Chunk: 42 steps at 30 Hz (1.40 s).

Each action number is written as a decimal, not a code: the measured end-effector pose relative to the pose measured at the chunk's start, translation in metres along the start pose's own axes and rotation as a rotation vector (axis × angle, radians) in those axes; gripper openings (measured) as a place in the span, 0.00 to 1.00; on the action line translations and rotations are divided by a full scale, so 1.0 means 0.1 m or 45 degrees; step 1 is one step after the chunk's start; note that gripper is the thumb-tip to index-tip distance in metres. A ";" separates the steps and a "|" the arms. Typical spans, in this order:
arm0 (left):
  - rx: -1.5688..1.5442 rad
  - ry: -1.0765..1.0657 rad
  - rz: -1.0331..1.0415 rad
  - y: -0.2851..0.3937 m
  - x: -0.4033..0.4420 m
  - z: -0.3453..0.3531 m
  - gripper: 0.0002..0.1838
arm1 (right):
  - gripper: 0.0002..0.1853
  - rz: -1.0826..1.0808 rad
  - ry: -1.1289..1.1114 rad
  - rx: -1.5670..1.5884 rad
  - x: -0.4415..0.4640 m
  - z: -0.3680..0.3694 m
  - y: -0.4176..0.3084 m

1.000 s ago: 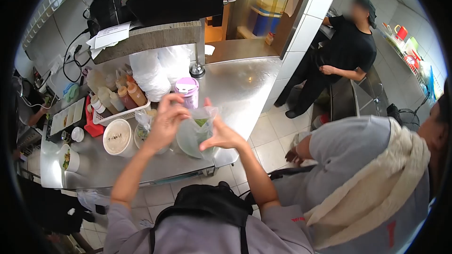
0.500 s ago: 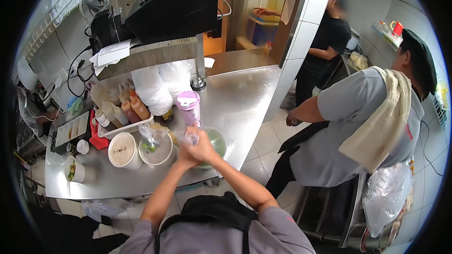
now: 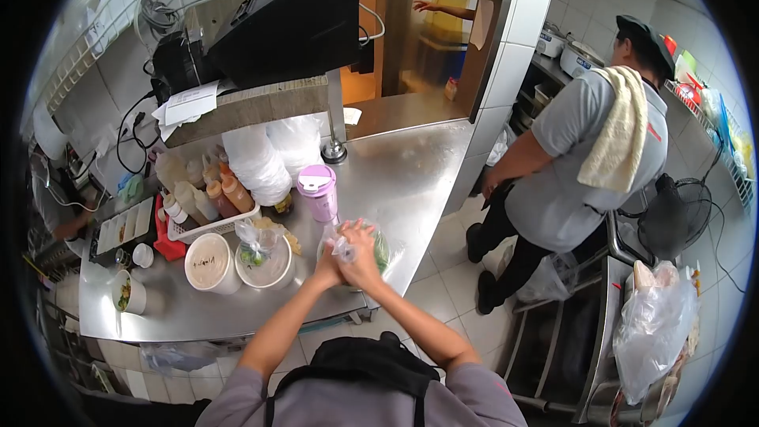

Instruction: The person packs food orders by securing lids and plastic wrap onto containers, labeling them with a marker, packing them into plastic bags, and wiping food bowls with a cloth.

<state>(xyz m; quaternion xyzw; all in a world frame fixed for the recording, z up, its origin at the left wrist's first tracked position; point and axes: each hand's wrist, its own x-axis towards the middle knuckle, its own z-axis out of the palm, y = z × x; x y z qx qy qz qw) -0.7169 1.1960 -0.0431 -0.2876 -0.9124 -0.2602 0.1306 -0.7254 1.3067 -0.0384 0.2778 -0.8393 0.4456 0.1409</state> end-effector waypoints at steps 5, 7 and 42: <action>-0.344 -0.151 -0.318 -0.29 0.05 0.13 0.27 | 0.15 0.647 0.012 1.217 0.14 -0.19 -0.38; -0.139 -0.179 -0.331 -0.14 0.08 0.09 0.26 | 0.14 0.471 0.024 1.082 0.14 -0.42 -0.56; -0.704 -0.375 -0.567 -0.05 0.30 -0.38 0.11 | 0.22 -0.668 -0.658 -0.829 0.38 -1.01 0.15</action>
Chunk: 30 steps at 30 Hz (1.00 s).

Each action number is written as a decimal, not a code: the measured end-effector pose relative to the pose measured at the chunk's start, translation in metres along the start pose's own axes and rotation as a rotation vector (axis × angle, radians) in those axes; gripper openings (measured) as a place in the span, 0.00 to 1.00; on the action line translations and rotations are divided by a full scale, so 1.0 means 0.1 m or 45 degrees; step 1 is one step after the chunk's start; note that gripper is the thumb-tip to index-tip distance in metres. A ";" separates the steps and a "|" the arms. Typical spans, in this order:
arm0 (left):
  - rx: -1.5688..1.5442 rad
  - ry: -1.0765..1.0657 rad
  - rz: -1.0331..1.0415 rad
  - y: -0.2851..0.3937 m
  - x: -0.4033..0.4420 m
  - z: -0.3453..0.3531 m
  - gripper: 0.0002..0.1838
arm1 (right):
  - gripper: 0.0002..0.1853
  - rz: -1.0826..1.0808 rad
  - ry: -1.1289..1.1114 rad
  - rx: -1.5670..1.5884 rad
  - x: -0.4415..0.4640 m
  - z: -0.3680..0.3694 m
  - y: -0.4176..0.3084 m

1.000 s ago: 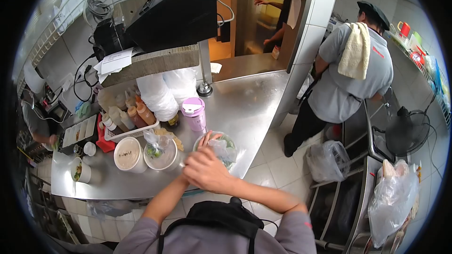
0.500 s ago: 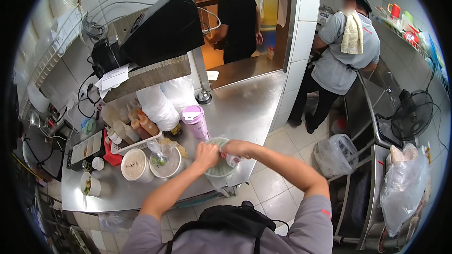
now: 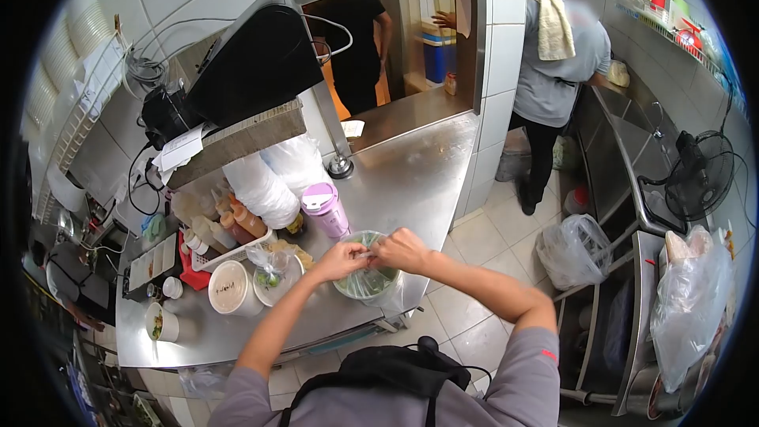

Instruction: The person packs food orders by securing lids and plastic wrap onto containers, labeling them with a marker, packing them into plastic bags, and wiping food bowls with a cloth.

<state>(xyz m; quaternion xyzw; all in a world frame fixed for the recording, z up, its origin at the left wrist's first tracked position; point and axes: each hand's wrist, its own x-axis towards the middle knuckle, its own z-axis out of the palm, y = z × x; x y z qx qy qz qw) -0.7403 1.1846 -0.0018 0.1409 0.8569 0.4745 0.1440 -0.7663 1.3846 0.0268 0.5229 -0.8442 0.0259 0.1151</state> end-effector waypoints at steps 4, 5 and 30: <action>0.136 -0.345 0.041 0.07 0.12 -0.18 0.16 | 0.15 -0.004 -0.332 0.023 -0.01 -0.17 0.06; 0.071 -0.467 -0.049 0.10 0.14 -0.25 0.17 | 0.15 0.004 -0.268 0.079 -0.03 -0.16 0.07; 1.368 0.154 0.137 0.52 -0.04 0.39 0.06 | 0.28 0.715 0.742 3.714 0.75 0.83 -1.61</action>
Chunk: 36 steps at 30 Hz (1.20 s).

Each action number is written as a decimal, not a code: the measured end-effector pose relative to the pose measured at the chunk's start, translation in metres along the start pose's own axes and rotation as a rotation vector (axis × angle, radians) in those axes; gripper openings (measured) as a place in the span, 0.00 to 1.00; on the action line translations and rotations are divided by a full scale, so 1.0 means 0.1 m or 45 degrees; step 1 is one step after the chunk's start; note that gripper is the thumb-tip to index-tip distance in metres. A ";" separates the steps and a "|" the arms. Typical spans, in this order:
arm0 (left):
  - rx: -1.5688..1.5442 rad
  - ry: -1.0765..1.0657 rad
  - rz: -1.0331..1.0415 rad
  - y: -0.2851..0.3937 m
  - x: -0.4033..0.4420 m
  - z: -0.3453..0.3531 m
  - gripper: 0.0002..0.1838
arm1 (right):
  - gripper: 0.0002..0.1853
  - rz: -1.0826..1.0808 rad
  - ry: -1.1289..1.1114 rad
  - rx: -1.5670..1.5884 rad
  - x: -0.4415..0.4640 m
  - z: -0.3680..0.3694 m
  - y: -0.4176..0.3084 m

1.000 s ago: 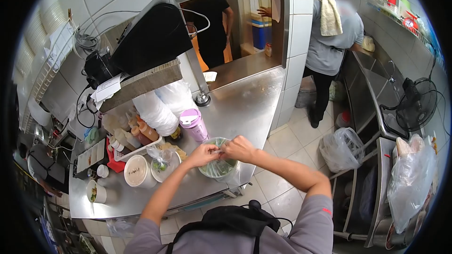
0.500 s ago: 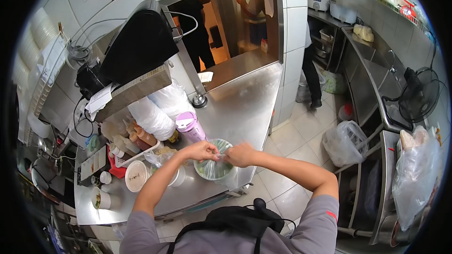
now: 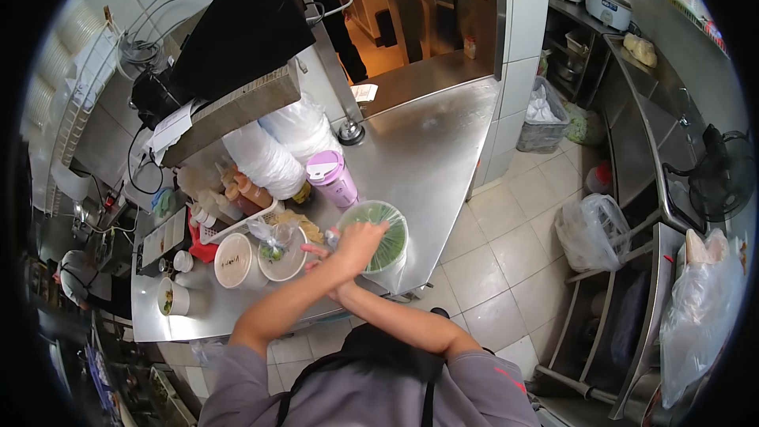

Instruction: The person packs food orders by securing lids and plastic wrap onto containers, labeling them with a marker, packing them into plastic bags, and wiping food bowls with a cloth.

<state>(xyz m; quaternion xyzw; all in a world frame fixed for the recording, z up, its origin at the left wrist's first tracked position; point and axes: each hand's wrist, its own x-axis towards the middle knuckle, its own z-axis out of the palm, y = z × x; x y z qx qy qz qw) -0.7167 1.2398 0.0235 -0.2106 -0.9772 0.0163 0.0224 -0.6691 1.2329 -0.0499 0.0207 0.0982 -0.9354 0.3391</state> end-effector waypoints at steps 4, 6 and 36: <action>0.127 0.202 -0.124 0.14 -0.19 0.11 0.08 | 0.32 0.417 -0.319 -0.125 -0.17 -0.15 -0.11; 0.167 0.273 -0.122 0.15 -0.21 0.12 0.08 | 0.30 0.651 -0.340 -0.793 -0.51 -0.09 -0.42; -0.986 0.477 -0.444 -0.25 -0.32 0.23 0.05 | 0.07 -0.631 0.070 -2.285 -0.06 0.05 -1.63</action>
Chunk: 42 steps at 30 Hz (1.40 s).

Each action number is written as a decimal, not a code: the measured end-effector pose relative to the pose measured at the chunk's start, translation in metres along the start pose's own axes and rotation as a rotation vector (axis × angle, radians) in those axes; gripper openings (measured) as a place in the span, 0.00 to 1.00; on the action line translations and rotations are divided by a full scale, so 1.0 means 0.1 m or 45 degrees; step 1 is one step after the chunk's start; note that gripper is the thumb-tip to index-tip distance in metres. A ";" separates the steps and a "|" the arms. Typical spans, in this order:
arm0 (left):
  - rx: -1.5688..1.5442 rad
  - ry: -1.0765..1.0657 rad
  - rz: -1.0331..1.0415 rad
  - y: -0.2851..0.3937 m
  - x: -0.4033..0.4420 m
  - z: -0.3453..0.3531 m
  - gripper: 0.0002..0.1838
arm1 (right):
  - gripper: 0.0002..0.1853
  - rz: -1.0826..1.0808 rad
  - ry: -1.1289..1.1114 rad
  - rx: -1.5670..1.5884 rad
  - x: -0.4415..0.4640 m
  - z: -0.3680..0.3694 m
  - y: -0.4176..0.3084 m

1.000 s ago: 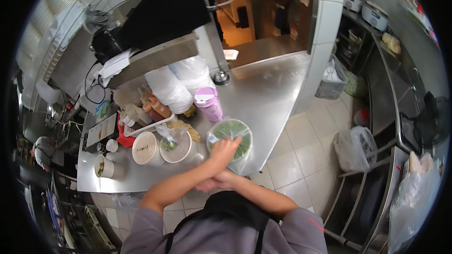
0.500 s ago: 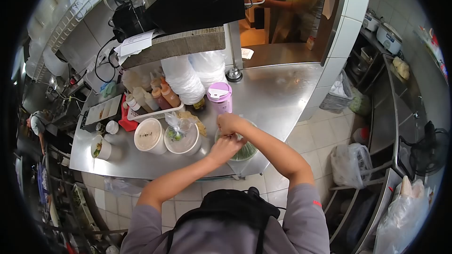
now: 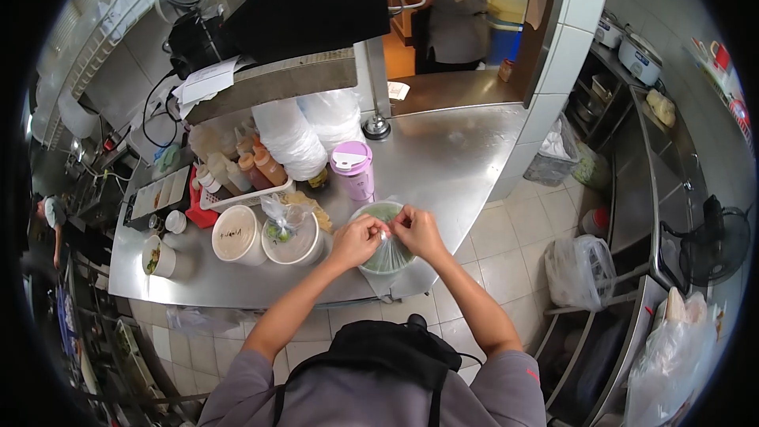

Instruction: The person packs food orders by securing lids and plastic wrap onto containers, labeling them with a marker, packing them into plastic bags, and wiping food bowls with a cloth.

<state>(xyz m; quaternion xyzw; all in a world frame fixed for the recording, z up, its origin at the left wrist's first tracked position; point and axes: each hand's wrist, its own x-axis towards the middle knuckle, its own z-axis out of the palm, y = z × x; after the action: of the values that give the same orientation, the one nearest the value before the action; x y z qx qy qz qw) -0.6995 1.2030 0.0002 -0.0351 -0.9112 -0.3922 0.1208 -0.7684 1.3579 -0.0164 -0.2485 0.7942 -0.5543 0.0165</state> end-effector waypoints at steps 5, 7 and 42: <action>-0.214 -0.056 -0.296 0.03 0.03 0.08 0.07 | 0.03 -0.444 0.140 -0.108 -0.22 0.02 -0.03; -0.354 -0.155 -0.298 -0.10 0.06 0.13 0.08 | 0.04 -0.723 0.093 -0.285 -0.23 0.00 -0.03; -0.451 0.092 -0.023 -0.15 0.13 0.20 0.07 | 0.05 -0.065 0.474 -0.294 -0.30 0.18 -0.15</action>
<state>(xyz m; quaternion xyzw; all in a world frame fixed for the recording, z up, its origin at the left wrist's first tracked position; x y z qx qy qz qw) -0.7183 1.2071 -0.0206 -0.0336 -0.8233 -0.5486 0.1418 -0.7311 1.3501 -0.0176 -0.1623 0.8353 -0.4961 -0.1730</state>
